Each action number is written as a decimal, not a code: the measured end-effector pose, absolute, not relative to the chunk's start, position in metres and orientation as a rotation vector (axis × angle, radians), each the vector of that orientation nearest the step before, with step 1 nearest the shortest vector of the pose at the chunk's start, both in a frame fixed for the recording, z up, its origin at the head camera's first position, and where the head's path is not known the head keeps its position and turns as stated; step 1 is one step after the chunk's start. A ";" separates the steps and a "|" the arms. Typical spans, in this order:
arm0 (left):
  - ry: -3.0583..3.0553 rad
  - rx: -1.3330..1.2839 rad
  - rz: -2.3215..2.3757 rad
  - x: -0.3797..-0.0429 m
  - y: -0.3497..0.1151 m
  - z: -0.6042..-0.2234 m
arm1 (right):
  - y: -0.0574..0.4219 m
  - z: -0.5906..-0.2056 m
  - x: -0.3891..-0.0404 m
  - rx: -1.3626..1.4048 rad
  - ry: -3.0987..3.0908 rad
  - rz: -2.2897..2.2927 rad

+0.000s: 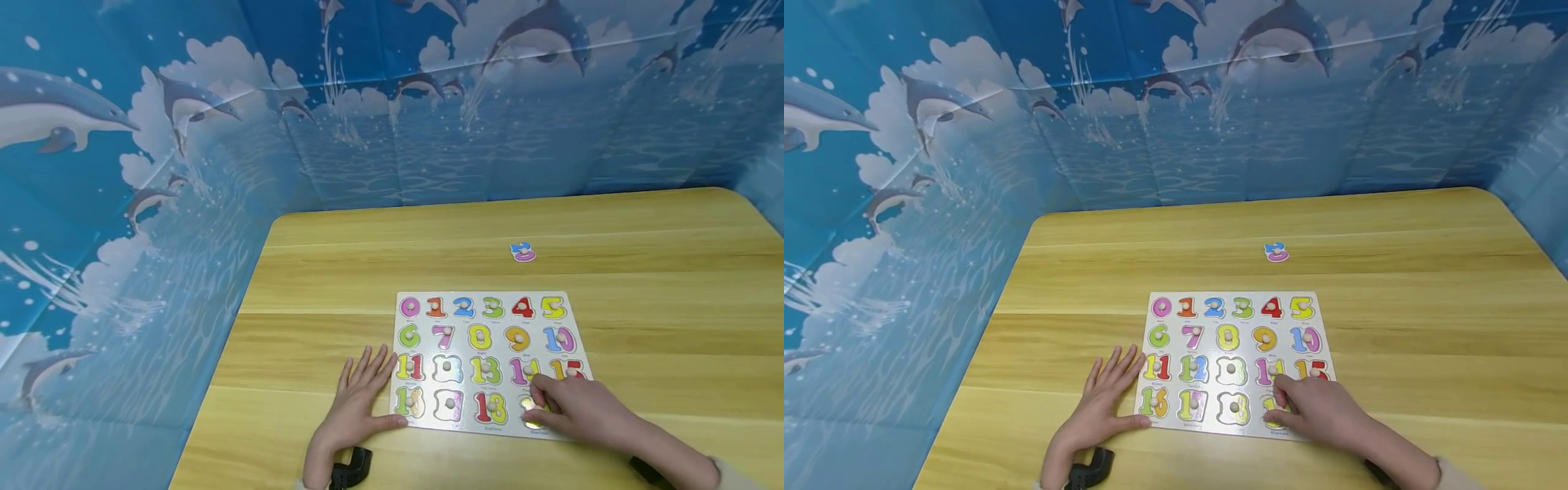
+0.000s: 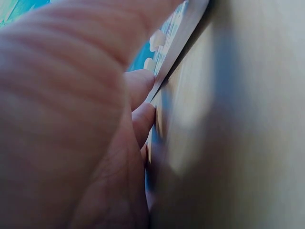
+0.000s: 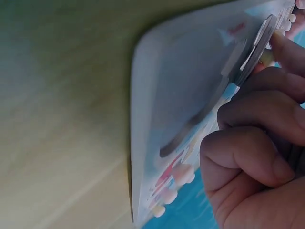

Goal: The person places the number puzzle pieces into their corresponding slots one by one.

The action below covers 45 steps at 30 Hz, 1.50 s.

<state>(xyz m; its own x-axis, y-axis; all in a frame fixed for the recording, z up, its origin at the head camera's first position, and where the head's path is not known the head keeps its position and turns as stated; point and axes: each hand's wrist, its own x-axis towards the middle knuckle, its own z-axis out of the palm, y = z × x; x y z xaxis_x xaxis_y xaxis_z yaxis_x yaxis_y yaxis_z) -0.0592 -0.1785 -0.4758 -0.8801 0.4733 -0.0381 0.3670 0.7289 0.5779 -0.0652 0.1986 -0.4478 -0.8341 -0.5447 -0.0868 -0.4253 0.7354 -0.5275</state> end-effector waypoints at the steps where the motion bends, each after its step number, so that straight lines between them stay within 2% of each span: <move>1: 2.747 0.672 0.863 -0.059 -0.179 -0.476 | 0.198 -0.448 -0.065 -0.767 2.711 -0.740; 35: 2.745 0.657 0.862 -0.059 -0.177 -0.480 | 0.194 -0.450 -0.059 -0.579 2.767 -0.667; 40: 2.745 0.653 0.855 -0.059 -0.177 -0.479 | 0.198 -0.440 -0.069 -0.557 2.705 -0.778; 45: 2.744 0.650 0.860 -0.059 -0.178 -0.478 | 0.204 -0.428 -0.095 -0.457 2.608 -0.924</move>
<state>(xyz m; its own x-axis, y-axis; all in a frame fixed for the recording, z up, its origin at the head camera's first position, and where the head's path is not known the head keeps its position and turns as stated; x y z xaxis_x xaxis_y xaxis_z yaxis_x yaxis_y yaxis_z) -0.0590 -0.1776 -0.4782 -0.8852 0.4623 -0.0514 0.3504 0.7354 0.5800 -0.0946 0.2041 -0.4280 -0.8919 -0.4038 -0.2034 -0.1856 0.7372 -0.6497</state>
